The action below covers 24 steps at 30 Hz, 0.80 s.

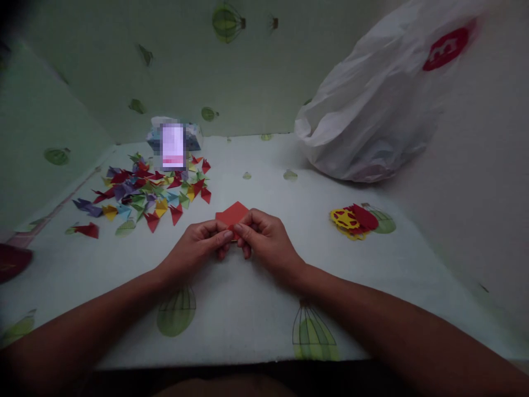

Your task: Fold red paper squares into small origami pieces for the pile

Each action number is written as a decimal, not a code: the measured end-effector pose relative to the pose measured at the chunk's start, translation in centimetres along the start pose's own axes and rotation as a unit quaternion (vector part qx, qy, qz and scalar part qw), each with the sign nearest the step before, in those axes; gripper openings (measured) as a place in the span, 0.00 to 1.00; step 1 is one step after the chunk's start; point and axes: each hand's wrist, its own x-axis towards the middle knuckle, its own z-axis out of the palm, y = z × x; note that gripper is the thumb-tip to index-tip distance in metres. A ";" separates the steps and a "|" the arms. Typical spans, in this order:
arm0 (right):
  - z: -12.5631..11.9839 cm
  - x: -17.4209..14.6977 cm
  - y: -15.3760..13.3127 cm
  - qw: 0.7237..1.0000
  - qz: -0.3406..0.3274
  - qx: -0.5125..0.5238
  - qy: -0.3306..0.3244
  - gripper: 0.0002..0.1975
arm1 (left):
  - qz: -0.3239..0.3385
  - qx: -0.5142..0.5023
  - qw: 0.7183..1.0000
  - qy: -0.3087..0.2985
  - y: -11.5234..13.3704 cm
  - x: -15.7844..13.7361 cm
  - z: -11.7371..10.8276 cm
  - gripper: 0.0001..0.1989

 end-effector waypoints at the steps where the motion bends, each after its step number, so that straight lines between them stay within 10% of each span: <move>1: -0.1 0.1 0.0 1.000 0.004 -0.001 -0.002 0.17 | 0.001 -0.002 1.000 0.005 0.0 0.0 -0.1 0.14; 24: -0.4 0.3 -0.1 0.998 0.049 0.020 0.017 0.16 | 0.033 -0.004 0.999 0.042 -0.3 0.5 -0.8 0.15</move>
